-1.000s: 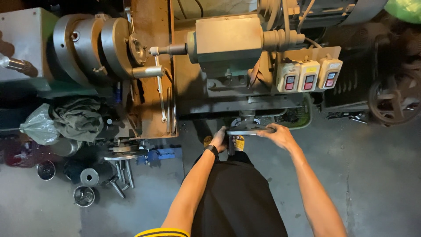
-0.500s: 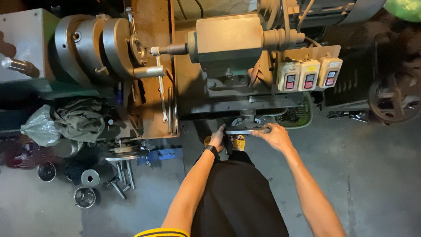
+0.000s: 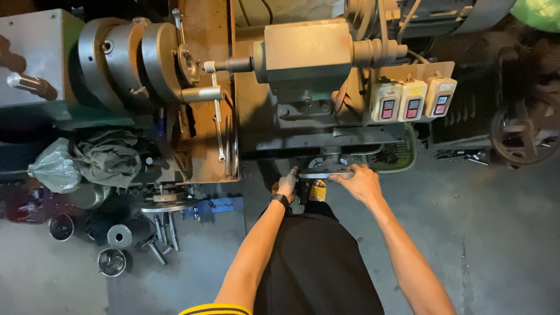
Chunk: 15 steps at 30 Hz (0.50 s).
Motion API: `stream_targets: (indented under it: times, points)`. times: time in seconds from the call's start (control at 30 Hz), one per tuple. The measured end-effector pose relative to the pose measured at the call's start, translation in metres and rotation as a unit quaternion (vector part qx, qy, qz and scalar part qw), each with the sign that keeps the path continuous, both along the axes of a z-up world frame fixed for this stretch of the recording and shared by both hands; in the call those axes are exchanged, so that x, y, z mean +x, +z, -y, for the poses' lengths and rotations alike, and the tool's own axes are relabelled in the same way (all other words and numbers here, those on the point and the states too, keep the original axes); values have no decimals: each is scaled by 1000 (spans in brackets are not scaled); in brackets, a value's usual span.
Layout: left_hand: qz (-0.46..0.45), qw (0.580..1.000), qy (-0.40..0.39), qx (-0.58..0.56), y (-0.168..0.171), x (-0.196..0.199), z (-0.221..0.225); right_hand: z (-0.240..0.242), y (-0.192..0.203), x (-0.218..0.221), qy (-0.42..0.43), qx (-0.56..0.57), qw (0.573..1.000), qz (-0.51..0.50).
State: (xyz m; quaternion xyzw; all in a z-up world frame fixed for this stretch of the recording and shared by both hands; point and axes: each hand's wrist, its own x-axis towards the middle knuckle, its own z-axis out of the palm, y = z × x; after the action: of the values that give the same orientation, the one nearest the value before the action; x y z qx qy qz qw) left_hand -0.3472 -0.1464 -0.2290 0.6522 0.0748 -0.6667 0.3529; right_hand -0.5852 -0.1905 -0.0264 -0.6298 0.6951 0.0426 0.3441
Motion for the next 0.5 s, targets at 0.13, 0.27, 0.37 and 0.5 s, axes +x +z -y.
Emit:
stream_targets:
  times: [0.13, 0.27, 0.37, 0.5]
  points:
    - [44, 998, -52, 5, -8, 5, -2, -2, -11, 5, 16, -4, 1000, -27]
    - [195, 972, -113, -62, -62, 9, -15, -4, -28, 7, 48, -4, 997, -67]
    - [421, 867, -251, -90, -61, 14, -23, -7, -12, 16, 59, -37, 995, -67]
    - [487, 786, -345, -159, 60, 27, -43, -6, 7, 31, 57, -38, 995, -76]
